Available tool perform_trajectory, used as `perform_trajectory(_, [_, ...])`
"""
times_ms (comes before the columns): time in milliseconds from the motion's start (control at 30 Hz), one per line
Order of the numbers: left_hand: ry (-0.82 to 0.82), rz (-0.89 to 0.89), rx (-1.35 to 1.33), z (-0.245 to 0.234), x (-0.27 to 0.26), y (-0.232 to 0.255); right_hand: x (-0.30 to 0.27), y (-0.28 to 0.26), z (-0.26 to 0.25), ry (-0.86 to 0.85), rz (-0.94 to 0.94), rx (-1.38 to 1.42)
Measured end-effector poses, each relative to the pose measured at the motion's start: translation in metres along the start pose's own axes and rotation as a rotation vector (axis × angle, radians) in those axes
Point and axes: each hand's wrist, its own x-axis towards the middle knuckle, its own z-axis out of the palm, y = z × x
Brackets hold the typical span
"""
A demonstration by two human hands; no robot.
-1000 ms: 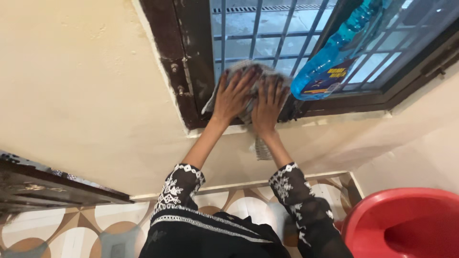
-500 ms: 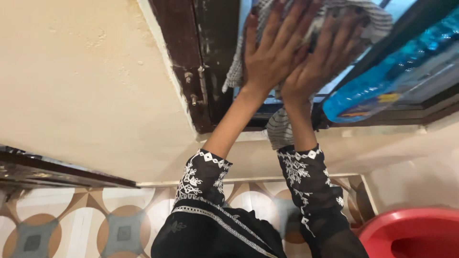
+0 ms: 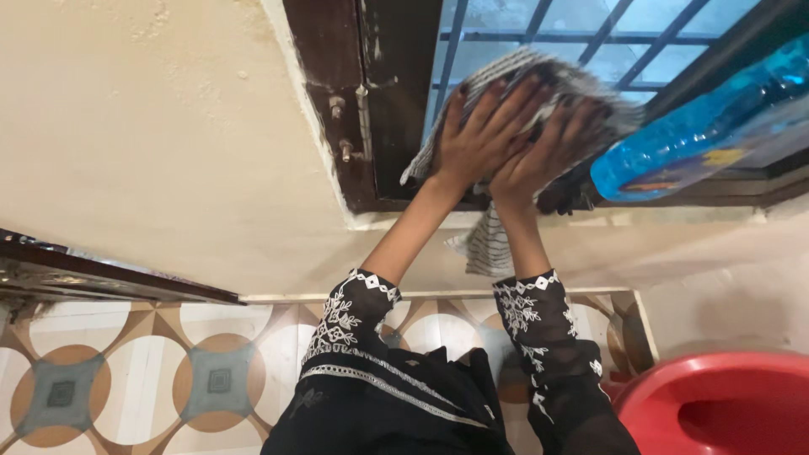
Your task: The person cleans a window with a metal grille using a striped cloth. They wipe the frame and glass, then spray a blue cleaning liquid onto the window and continue wiping the surface.
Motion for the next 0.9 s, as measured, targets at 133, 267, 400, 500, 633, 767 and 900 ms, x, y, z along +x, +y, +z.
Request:
perform_trajectory(133, [-0.134, -0.035, -0.032, 0.004, -0.034, 0.009, -0.043, 0.024, 0.002, -0.193, 0.045, -0.026])
perform_trajectory(267, [-0.314, -0.063, -0.087, -0.003, -0.061, 0.014, -0.081, 0.029, 0.005, -0.289, 0.049, -0.073])
perform_trajectory(400, [-0.313, 0.006, -0.079, -0.018, -0.103, 0.012, -0.114, 0.025, -0.017, -0.361, -0.028, 0.004])
perform_trajectory(500, [-0.312, 0.016, -0.067, -0.033, -0.102, 0.01, -0.097, 0.016, -0.036, -0.43, -0.038, 0.026])
perform_trajectory(633, [-0.242, -0.051, -0.169, -0.047, -0.045, -0.007, -0.026, -0.007, -0.045, -0.4, -0.036, 0.04])
perform_trajectory(767, [-0.087, -0.133, -0.131, -0.047, 0.058, -0.033, 0.087, -0.03, -0.045, -0.261, -0.054, 0.16])
perform_trajectory(900, [0.142, -0.166, -0.12, -0.042, 0.118, -0.038, 0.15, -0.04, -0.044, -0.272, 0.005, -0.144])
